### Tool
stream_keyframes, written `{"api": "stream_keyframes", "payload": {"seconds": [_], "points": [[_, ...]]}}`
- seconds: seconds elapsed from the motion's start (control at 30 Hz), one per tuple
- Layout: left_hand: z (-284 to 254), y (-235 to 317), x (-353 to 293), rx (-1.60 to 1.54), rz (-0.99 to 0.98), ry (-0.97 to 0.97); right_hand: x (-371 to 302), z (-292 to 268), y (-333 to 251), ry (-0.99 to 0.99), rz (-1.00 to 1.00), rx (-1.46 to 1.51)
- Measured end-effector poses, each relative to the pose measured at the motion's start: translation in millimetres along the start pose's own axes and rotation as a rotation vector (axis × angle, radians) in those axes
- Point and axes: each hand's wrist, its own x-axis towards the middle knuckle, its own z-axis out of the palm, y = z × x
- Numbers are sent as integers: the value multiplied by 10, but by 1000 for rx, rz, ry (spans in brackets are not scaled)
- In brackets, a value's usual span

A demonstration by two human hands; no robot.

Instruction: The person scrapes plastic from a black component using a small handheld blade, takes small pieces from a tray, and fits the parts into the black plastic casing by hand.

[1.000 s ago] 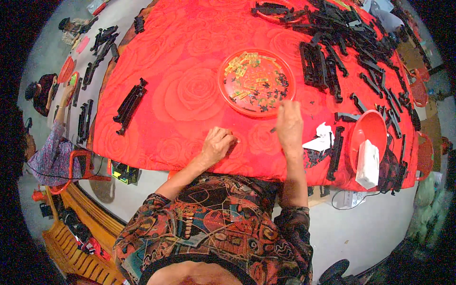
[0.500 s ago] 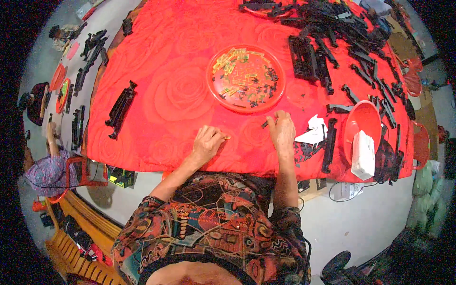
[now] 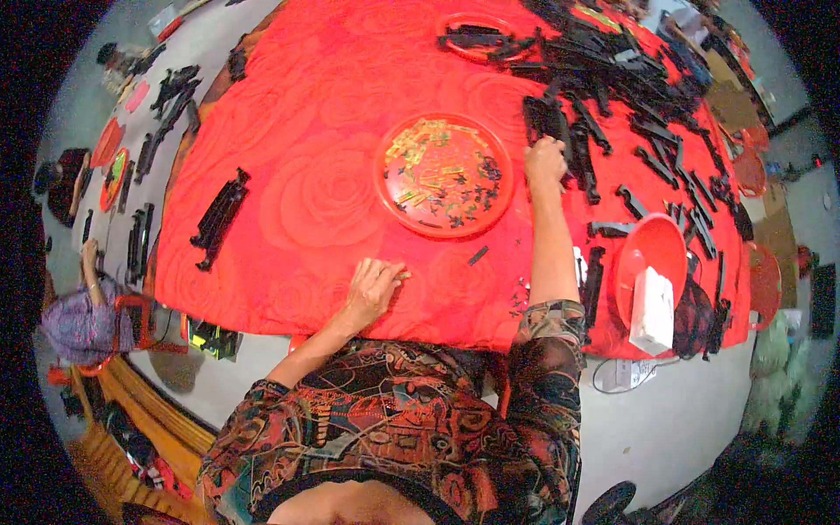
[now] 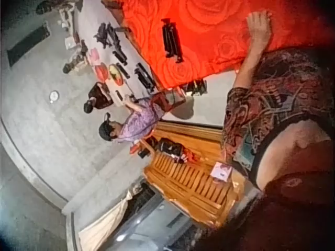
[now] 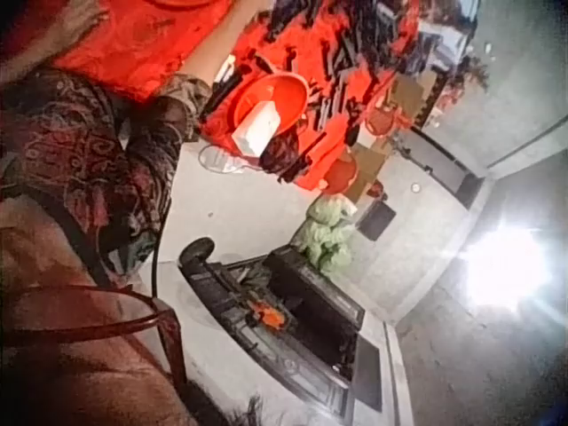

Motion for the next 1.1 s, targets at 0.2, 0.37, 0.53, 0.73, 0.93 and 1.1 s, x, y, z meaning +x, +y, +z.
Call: {"api": "stream_keyframes", "payload": {"seconds": [0.2,0.37,0.53,0.73,0.93,1.1], "points": [[12,-20,10,-41,32,-26,178,98,80,-184,72,58],[55,-47,-31,-49,28,53,29,103,33,-143,76,41],[-8,-21,20,-108,40,106,6,279,126,-24,-13,-56],[-72,-9,-40,-65,-22,154,-219,86,132,128,-102,47],[-200,-28,-28,-101,-72,248,-689,-731,100,-106,-346,712],[-643,43,73,-55,-144,419,-1583,-840,-84,-466,-619,789]]}}
